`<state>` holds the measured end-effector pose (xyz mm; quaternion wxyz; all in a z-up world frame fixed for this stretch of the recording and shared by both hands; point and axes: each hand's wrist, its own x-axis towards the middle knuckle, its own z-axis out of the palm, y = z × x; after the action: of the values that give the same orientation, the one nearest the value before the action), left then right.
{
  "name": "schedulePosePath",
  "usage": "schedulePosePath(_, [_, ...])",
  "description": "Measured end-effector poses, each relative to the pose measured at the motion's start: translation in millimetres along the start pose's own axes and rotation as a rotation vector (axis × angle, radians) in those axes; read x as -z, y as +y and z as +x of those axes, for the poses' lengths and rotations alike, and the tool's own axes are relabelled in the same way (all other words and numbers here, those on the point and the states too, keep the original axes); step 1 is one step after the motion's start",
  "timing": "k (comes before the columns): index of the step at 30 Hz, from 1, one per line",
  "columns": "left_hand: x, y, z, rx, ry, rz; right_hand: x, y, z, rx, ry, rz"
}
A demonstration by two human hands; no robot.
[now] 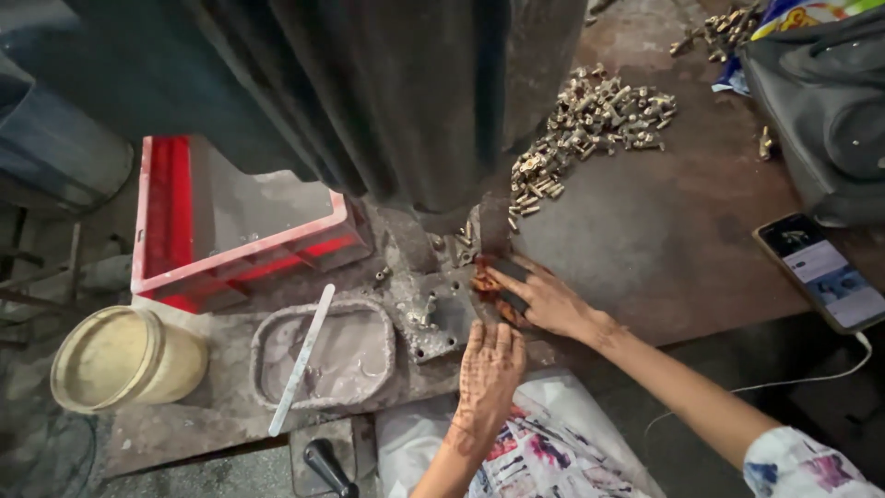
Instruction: The person sits at a bench machine and processes small brass fittings one at a time, holding each part under the machine and using a black handheld tool on it. They dip parts in a water-filled tray, wipe the work surface with a cloth, and set finished fittings on a growing pile on the table.
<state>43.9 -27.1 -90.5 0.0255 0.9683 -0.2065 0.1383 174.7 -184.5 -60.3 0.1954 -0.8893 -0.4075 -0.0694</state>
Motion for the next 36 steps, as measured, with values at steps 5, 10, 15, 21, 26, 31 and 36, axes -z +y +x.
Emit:
schedulePosePath(5, [56.8,-4.4,-9.4,-0.061,0.122,-0.281,-7.7,6.0,2.3,0.031,0.022,-0.066])
schedulePosePath(10, [102.3,-7.3,-31.8,0.049,0.163,-0.446,52.5,-10.8,-26.8,0.270,-0.503,0.165])
schedulePosePath(15, [102.8,-31.7,-86.9,0.175,0.205,-0.429,119.5,38.4,-89.6,0.615,-0.658,0.238])
schedulePosePath(21, [81.4,-45.7,-125.7,0.221,0.281,-0.354,172.6,8.5,-55.2,0.314,-0.717,0.168])
schedulePosePath(26, [92.3,-43.8,-105.4,0.266,0.306,-0.346,71.6,9.0,-21.3,-0.209,-0.208,0.030])
schedulePosePath(31, [133.6,-32.8,-85.1,0.236,0.322,-0.410,11.8,-64.1,-62.4,0.168,-0.144,0.037])
schedulePosePath(36, [107.5,-42.2,-99.6,0.284,0.375,-0.366,127.9,-31.1,-155.9,-0.104,-0.950,0.622])
